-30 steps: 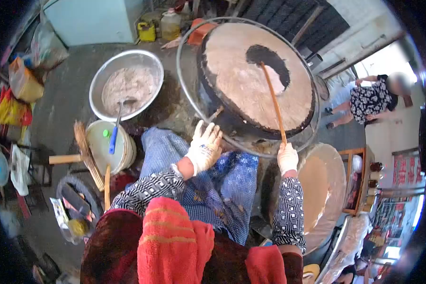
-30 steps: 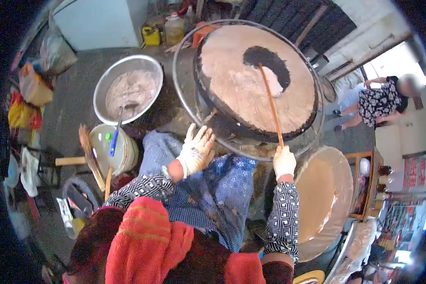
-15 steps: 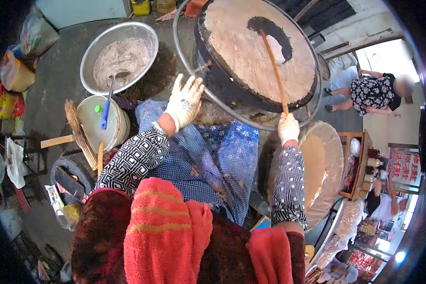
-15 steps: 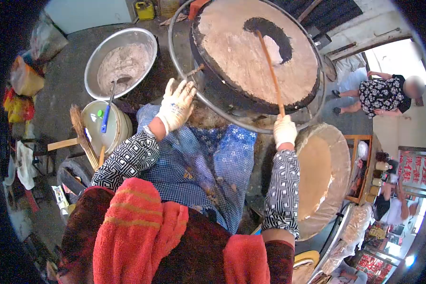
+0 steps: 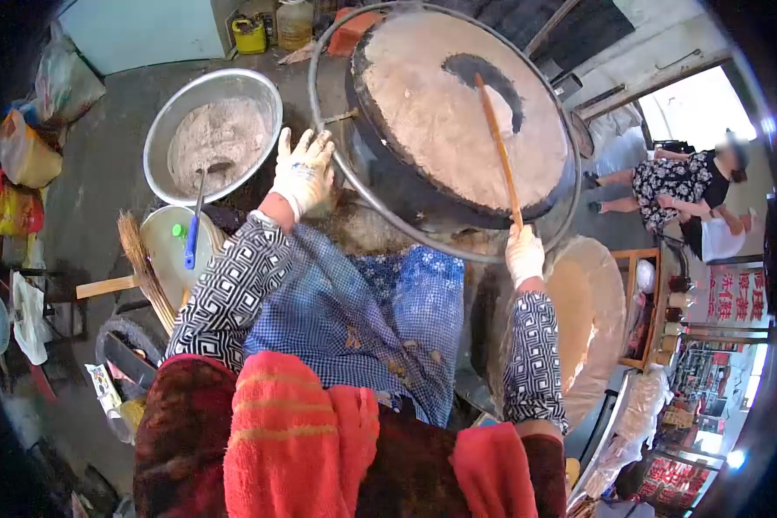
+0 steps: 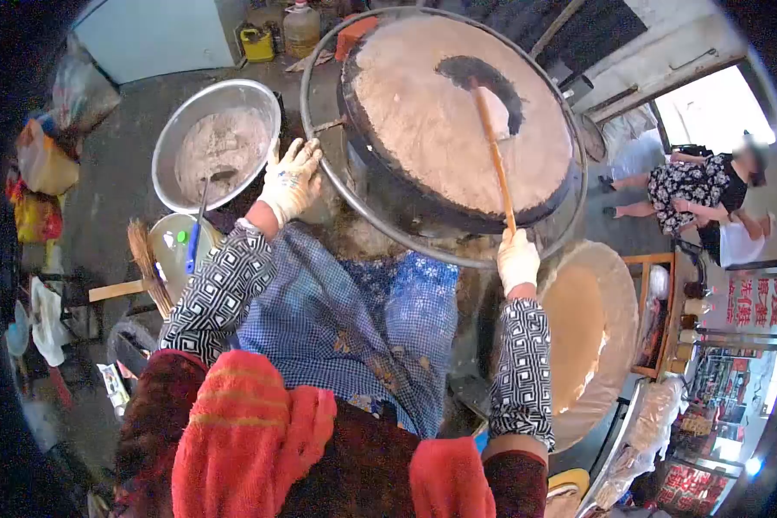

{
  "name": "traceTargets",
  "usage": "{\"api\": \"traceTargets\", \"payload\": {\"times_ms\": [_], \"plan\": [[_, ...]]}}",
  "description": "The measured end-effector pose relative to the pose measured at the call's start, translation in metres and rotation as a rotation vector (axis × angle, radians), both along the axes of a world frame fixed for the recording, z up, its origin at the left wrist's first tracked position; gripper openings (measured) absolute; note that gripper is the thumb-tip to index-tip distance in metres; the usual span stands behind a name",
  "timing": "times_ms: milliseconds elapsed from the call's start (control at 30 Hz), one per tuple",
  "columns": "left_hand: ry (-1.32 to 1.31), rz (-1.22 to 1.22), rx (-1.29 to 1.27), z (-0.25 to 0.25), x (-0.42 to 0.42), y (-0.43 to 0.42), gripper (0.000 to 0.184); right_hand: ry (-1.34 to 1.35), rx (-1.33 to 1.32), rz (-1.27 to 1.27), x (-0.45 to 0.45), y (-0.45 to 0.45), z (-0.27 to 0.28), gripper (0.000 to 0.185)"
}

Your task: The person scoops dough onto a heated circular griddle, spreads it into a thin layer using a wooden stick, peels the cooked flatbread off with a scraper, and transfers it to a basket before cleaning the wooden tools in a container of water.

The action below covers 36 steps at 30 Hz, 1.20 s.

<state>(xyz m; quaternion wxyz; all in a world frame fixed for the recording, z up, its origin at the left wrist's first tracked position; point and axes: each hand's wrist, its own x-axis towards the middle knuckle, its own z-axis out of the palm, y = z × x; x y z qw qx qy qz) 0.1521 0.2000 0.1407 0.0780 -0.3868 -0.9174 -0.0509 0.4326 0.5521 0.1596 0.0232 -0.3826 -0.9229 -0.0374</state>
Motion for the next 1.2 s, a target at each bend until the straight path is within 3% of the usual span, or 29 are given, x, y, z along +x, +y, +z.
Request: {"api": "traceTargets", "payload": {"times_ms": [167,333,400,467,567,767,833,967,1133,1200], "plan": [[0.039,0.095,-0.062,0.002,-0.028,0.005,0.052,0.029,-0.023,-0.048,0.005,0.000,0.006,0.036],[-0.037,-0.266,0.276,0.043,0.082,0.040,0.028,0.022,-0.088,-0.062,0.006,-0.008,0.001,0.040],[-0.021,-0.331,0.381,-0.008,0.127,0.047,0.047,0.038,-0.041,-0.090,0.005,0.008,-0.004,0.040],[-0.083,-0.301,0.336,-0.014,0.147,0.042,0.053,0.058,-0.041,-0.031,0.000,-0.004,0.009,0.039],[-0.044,-0.257,0.308,-0.016,0.135,0.035,0.052,0.049,-0.016,0.040,0.005,-0.005,0.001,0.037],[-0.025,-0.248,0.146,-0.011,0.102,0.018,0.057,0.026,-0.052,-0.123,0.002,0.002,0.012,0.035],[-0.055,-0.214,0.157,-0.008,0.092,0.015,0.058,0.048,-0.057,-0.045,0.001,-0.004,0.013,0.035],[0.056,-0.138,0.210,-0.013,0.070,0.015,0.047,0.026,-0.033,-0.131,0.016,0.023,0.002,0.035],[0.038,-0.098,0.127,-0.007,0.034,0.009,0.047,0.108,-0.107,-0.026,0.005,-0.005,0.015,0.035],[0.029,-0.045,0.063,-0.007,0.019,0.009,0.043,0.085,-0.066,-0.028,0.019,0.014,-0.010,0.035]]}}
